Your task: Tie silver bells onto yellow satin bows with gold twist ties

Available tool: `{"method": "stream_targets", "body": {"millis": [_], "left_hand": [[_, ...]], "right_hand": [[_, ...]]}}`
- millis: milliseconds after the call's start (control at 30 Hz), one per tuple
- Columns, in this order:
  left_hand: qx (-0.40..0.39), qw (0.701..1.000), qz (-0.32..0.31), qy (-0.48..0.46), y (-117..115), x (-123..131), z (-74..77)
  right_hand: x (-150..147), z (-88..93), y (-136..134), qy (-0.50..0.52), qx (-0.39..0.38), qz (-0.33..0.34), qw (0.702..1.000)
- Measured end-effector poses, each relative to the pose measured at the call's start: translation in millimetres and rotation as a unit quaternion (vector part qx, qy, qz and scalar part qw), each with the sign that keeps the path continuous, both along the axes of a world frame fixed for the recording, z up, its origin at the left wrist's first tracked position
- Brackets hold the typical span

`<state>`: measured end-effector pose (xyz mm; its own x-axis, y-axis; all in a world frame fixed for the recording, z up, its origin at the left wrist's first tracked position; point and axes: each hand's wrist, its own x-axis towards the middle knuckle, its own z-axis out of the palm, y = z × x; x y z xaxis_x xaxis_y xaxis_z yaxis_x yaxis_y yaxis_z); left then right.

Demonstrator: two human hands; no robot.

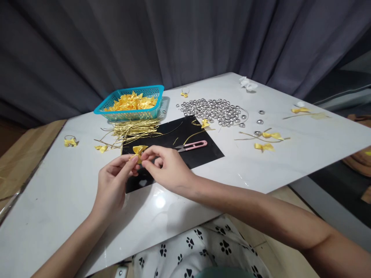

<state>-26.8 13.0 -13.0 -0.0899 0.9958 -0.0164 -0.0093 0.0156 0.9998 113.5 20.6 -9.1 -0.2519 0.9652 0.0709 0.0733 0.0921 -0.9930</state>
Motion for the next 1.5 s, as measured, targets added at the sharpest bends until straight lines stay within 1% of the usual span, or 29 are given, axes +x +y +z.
{"method": "stream_targets", "body": {"millis": [100,167,233,300,367,433,500,567,667,800,1000,1167,1233,1333,1400,1467,1500], "left_hand": [[-0.025,0.999,0.006,-0.040,-0.7,0.5,-1.6],[-0.031,0.998,0.012,-0.054,-1.1,1.0,-2.5],[-0.027,0.997,0.035,-0.062,-0.7,1.1,-2.4],[-0.029,0.995,0.067,-0.074,0.8,0.7,-1.0],[-0.039,0.992,0.087,-0.087,2.7,0.2,1.6],[-0.055,0.990,0.085,-0.099,4.2,0.0,4.7],[-0.069,0.989,0.067,-0.116,4.6,0.1,7.4],[-0.079,0.987,0.047,-0.134,4.2,0.3,9.0],[-0.084,0.984,0.033,-0.153,3.3,-0.1,9.6],[-0.083,0.985,0.026,-0.150,3.1,-0.7,9.2],[-0.079,0.988,0.019,-0.132,6.9,-2.9,10.8],[-0.090,0.989,0.010,-0.117,9.6,-4.6,12.5],[-0.086,0.993,-0.011,-0.086,9.4,-4.6,13.4],[-0.070,0.996,-0.046,-0.022,8.5,-5.4,14.2],[-0.059,0.996,-0.062,0.018,8.2,-6.9,13.9],[-0.053,0.995,-0.074,0.045,8.5,-8.9,13.2],[-0.052,0.994,-0.082,0.054,8.7,-9.8,12.9]], "right_hand": [[0.3,0.8,0.9,0.029,-0.020,-0.006,0.999],[1.1,1.1,2.6,0.074,-0.067,0.010,0.995],[2.8,1.2,4.9,0.139,-0.122,0.024,0.982],[4.8,1.0,6.9,0.181,-0.139,0.011,0.974],[6.2,0.6,7.7,0.150,-0.104,-0.006,0.983],[6.3,-0.2,7.2,0.074,-0.035,-0.019,0.996],[5.7,-1.5,6.1,0.003,0.045,-0.028,0.999],[5.4,-3.7,5.8,-0.045,0.126,-0.035,0.990],[7.0,-7.6,7.5,-0.087,0.235,-0.032,0.967],[12.5,-9.8,11.9,-0.141,0.341,-0.027,0.929],[18.0,-7.7,14.2,-0.181,0.419,-0.009,0.890],[19.6,-5.6,15.2,-0.184,0.435,0.005,0.881],[21.7,-3.3,16.3,-0.219,0.441,0.005,0.870],[26.8,0.8,17.9,-0.307,0.456,0.026,0.835],[30.0,2.8,18.5,-0.346,0.466,0.039,0.813],[31.7,4.1,18.2,-0.359,0.467,0.048,0.807],[31.9,4.6,17.8,-0.357,0.462,0.053,0.810]]}}
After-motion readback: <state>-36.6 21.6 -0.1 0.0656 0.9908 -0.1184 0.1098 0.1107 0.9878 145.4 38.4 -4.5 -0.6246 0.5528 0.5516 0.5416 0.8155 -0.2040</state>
